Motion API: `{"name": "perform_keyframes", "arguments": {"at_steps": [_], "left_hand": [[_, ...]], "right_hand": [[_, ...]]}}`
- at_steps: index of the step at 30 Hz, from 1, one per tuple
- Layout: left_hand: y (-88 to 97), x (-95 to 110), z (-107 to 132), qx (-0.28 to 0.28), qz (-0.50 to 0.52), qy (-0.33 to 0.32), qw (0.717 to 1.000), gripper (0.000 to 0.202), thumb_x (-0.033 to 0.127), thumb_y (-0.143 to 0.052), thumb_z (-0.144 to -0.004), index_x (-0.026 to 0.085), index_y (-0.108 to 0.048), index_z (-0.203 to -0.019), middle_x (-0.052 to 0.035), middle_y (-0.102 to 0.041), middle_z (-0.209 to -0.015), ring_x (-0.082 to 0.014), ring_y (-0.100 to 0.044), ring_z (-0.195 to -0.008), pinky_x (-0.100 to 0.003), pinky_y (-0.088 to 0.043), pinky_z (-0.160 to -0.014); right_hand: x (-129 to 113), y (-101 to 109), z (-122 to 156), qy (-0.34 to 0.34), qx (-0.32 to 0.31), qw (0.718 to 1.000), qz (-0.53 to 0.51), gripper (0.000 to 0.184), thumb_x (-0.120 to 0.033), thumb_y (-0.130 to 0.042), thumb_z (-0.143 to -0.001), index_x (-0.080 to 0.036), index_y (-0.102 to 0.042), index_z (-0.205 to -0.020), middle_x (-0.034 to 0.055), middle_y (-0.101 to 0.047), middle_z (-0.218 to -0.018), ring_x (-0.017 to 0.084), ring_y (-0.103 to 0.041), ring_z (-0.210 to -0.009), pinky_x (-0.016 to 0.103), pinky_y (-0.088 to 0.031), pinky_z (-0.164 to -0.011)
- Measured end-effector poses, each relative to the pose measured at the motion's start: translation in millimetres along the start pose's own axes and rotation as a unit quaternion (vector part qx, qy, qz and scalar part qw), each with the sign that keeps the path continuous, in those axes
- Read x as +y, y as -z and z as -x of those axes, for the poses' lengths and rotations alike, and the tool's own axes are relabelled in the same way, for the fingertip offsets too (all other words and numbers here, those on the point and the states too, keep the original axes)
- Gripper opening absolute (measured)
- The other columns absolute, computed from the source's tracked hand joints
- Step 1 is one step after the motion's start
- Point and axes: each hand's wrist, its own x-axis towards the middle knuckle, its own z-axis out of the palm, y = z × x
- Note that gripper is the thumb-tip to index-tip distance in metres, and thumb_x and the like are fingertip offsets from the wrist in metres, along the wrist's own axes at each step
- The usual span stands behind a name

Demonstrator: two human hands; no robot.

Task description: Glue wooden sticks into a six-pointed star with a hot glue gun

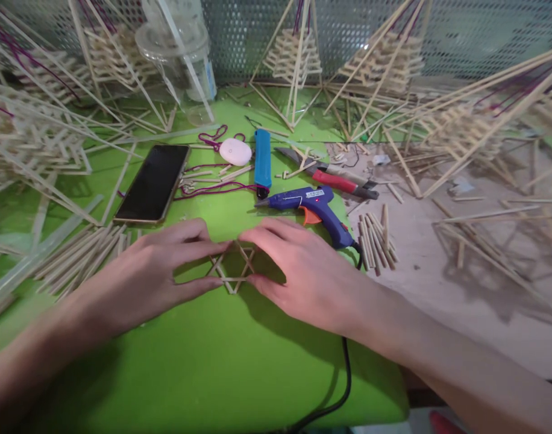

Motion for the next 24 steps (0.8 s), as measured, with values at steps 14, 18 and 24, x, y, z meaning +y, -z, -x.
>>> {"name": "perform_keyframes", "arguments": {"at_steps": [14, 18, 24], "left_hand": [[1.0, 0, -2, -0.014, -0.002, -0.016, 1.000, 0.043, 0.037, -0.074, -0.101, 0.020, -0.072, -0.140, -0.0057, -0.064, -0.103, -0.0215, -0.063, -0.089, -0.032, -0.051, -0.075], [4.0, 1, -4, -0.019, 0.010, -0.001, 1.000, 0.044, 0.037, -0.075, -0.100, 0.022, -0.073, -0.141, -0.0052, -0.066, -0.103, -0.0211, -0.064, -0.088, -0.031, -0.051, -0.075], [9.6, 1, -3, -0.008, 0.020, 0.017, 1.000, 0.056, 0.046, -0.080, -0.096, 0.024, -0.068, -0.146, -0.0051, -0.070, -0.116, -0.0235, -0.069, -0.100, -0.033, -0.054, -0.085]], "right_hand": [[0, 1, -3, 0.040, -0.045, 0.998, -0.001, 0.026, -0.024, -0.062, -0.106, -0.020, -0.074, -0.128, 0.0125, -0.069, -0.118, 0.030, -0.067, -0.107, 0.048, -0.058, -0.091], [-1, 1, -3, 0.041, -0.048, 0.998, 0.013, 0.026, -0.024, -0.063, -0.105, -0.018, -0.075, -0.127, 0.0135, -0.068, -0.119, 0.032, -0.067, -0.108, 0.050, -0.057, -0.093], [1, 0, -3, 0.042, -0.044, 0.998, 0.003, 0.030, -0.021, -0.065, -0.103, -0.018, -0.074, -0.131, 0.0119, -0.068, -0.117, 0.031, -0.067, -0.107, 0.049, -0.056, -0.093]]}}
